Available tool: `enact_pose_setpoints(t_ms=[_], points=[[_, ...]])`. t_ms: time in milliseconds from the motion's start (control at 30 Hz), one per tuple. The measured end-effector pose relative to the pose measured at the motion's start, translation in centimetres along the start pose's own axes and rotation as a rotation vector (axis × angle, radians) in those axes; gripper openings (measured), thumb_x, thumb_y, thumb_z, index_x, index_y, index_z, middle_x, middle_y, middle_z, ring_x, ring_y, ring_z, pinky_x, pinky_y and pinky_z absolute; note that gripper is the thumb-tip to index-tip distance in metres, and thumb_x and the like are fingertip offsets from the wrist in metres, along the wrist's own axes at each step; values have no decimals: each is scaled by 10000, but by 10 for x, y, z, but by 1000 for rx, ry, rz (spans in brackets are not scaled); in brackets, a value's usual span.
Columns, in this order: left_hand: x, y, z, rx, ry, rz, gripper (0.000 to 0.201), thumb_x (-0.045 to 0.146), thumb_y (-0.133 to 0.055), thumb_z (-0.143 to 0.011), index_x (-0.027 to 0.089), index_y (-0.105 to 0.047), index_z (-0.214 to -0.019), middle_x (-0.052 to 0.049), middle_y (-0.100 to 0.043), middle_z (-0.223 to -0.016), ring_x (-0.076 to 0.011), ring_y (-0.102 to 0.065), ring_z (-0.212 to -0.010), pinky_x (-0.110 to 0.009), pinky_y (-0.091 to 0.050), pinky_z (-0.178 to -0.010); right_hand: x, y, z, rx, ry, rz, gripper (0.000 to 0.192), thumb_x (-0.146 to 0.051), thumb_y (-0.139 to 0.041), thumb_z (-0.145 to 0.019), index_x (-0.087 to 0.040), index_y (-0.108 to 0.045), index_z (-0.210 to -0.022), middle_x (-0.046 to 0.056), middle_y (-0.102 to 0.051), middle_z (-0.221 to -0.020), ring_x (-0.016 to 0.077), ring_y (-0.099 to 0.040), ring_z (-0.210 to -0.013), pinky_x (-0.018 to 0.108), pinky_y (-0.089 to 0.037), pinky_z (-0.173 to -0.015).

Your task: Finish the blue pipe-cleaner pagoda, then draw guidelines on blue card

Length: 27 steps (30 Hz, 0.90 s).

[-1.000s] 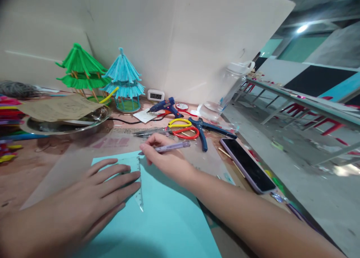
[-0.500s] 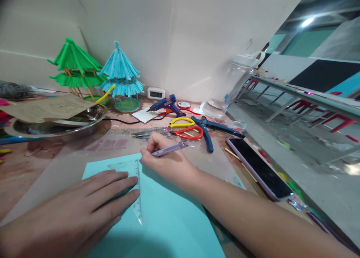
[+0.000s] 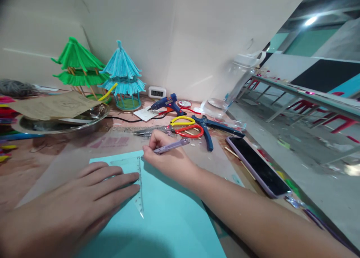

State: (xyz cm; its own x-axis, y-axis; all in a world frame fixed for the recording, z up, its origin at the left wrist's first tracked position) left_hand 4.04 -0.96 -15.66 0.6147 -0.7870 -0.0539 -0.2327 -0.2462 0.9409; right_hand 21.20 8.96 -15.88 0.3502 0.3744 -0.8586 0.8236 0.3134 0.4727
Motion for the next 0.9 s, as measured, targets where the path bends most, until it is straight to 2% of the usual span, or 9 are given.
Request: enact_pose_setpoints(t_ms=[200,400,633,767,900], points=[[1,-5,8,3,-18,27,337,166,-452,-945,198,-662,-1207,-68,-696,-1261,-251,-641,-1085,-387,-499,-905,-1,-1,-1,-8,-1,3,217,-251,-595,-842,-229,-420,-716,-77,-459,-574,84,-374,-491,218,-269,-464],[-2,-6,6,-13,-15,47,355,230,-513,-911,213,-641,-1243,-76,-688,-1277,-264,-645,-1093,-381,-512,-900,-2,-1,-1,-3,-12,2,230,-255,-609,-838,-229,-418,-712,-79,-455,-566,81,-360,-487,219,-261,-461],[-3,-6,1,68,-71,-36,340,174,-470,-907,213,-672,-1178,-33,-735,-1186,-239,-679,-995,-361,-508,-824,1,-1,-1,-4,5,-2,223,-254,-604,-856,-229,-427,-722,-75,-460,-574,80,-365,-487,217,-268,-454],[-2,-14,6,97,-36,-95,317,200,-426,-954,227,-661,-1166,-26,-716,-1207,-245,-640,-1018,-385,-462,-883,4,-1,-2,-13,-24,-16,226,-258,-615,-848,-232,-430,-721,-73,-466,-576,81,-368,-479,215,-269,-435],[-1,-24,14,140,-61,-127,314,210,-397,-991,240,-632,-1196,-22,-668,-1260,-243,-564,-1107,-381,-396,-996,0,2,-2,1,-19,5,223,-238,-609,-812,-231,-422,-691,-65,-455,-576,83,-378,-491,212,-272,-430]])
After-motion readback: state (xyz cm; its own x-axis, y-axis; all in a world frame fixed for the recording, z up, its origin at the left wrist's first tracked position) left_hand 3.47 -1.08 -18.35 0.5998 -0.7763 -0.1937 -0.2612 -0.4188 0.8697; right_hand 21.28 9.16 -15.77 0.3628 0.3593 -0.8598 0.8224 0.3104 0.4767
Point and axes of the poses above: each hand's wrist, its own z-axis away from the middle knuckle, its own y-axis out of the back of the hand, x = y × z, the point moved 3 cm from there along -z, towards the middle knuckle
